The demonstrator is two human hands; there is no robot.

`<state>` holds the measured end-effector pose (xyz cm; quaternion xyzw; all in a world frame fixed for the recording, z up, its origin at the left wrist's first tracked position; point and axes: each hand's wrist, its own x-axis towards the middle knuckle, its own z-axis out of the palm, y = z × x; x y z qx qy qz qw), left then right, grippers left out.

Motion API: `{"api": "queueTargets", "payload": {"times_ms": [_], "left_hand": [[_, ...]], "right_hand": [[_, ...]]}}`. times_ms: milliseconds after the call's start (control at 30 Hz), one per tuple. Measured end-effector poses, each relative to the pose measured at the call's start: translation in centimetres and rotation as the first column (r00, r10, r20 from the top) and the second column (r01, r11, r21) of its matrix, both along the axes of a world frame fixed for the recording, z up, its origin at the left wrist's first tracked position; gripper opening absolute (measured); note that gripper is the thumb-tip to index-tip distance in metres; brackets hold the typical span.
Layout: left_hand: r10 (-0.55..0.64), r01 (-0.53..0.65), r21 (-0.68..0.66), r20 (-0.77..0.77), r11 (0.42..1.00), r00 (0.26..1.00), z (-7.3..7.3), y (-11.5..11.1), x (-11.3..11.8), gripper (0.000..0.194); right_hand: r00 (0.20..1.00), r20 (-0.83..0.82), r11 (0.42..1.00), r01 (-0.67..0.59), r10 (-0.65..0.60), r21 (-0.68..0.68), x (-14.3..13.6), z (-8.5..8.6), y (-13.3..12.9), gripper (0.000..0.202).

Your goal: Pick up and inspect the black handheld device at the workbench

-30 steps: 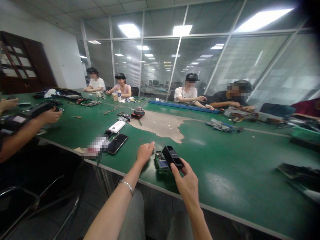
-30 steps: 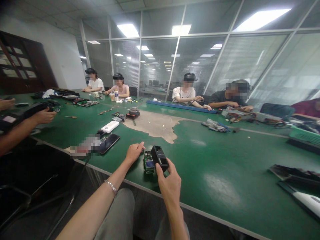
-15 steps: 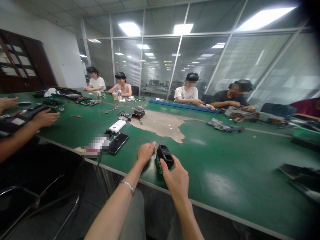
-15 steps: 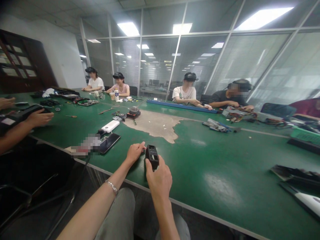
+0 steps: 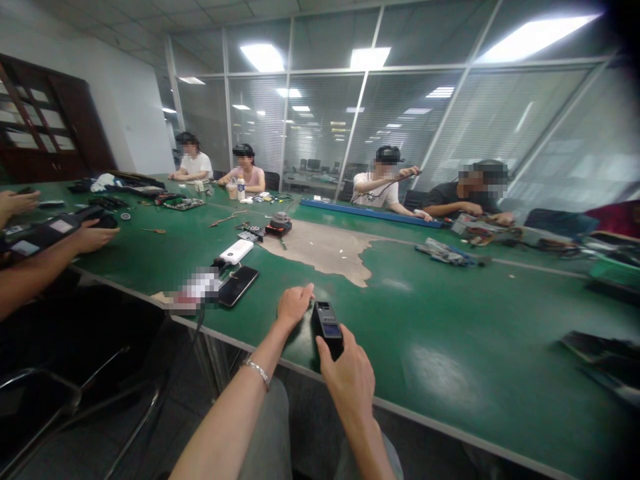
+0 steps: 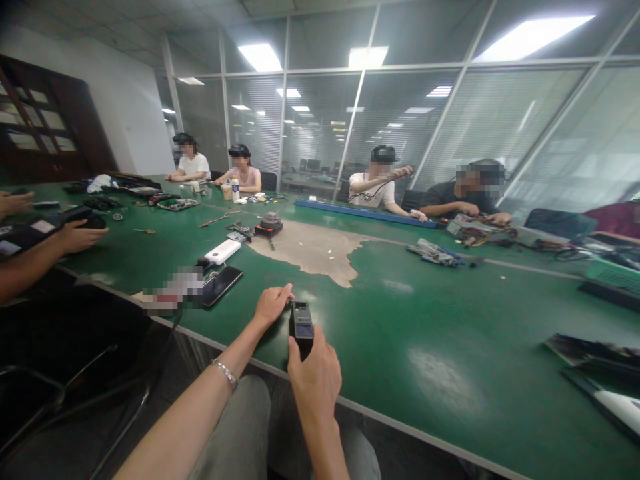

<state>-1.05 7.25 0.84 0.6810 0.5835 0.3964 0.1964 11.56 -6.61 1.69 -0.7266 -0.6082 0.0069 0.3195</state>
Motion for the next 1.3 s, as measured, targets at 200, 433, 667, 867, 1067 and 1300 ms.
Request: {"api": "queueTargets", "payload": {"times_ms": [200, 433, 667, 867, 1067, 1300], "left_hand": [[0.005, -0.004, -0.003, 0.015, 1.0, 1.0, 0.1, -0.2, 0.0, 0.065], [0.001, -0.001, 0.006, 0.026, 1.0, 1.0, 0.0, -0.1, 0.0, 0.066], [-0.007, 0.007, 0.012, 0.025, 1.0, 1.0, 0.1, -0.2, -0.1, 0.066], [-0.006, 0.006, 0.002, 0.017, 1.0, 1.0, 0.1, -0.2, -0.1, 0.067], [0.014, -0.014, 0.009, 0.017, 1.0, 1.0, 0.0, -0.2, -0.1, 0.066], [0.018, -0.019, -0.019, -0.009, 1.0, 1.0, 0.2, -0.4, -0.1, 0.064]], "right_hand": [[0.997, -0.029, 0.993, -0.07, 0.073, 0.094, 0.3, -1.1, 0.5, 0.07], [0.996, -0.031, 0.993, -0.077, 0.079, 0.085, 0.5, -1.6, 1.9, 0.059], [0.999, 0.017, 0.999, 0.029, -0.029, 0.026, 0.1, -1.3, 3.0, 0.062], [0.999, 0.034, 0.999, 0.027, -0.028, 0.048, -0.2, -1.4, 2.7, 0.053], [0.996, -0.09, 0.996, 0.008, 0.0, 0.087, -0.2, -0.9, 2.9, 0.055], [0.962, -0.268, 0.952, 0.028, 0.058, 0.306, 1.2, 2.1, 3.2, 0.061]]}}
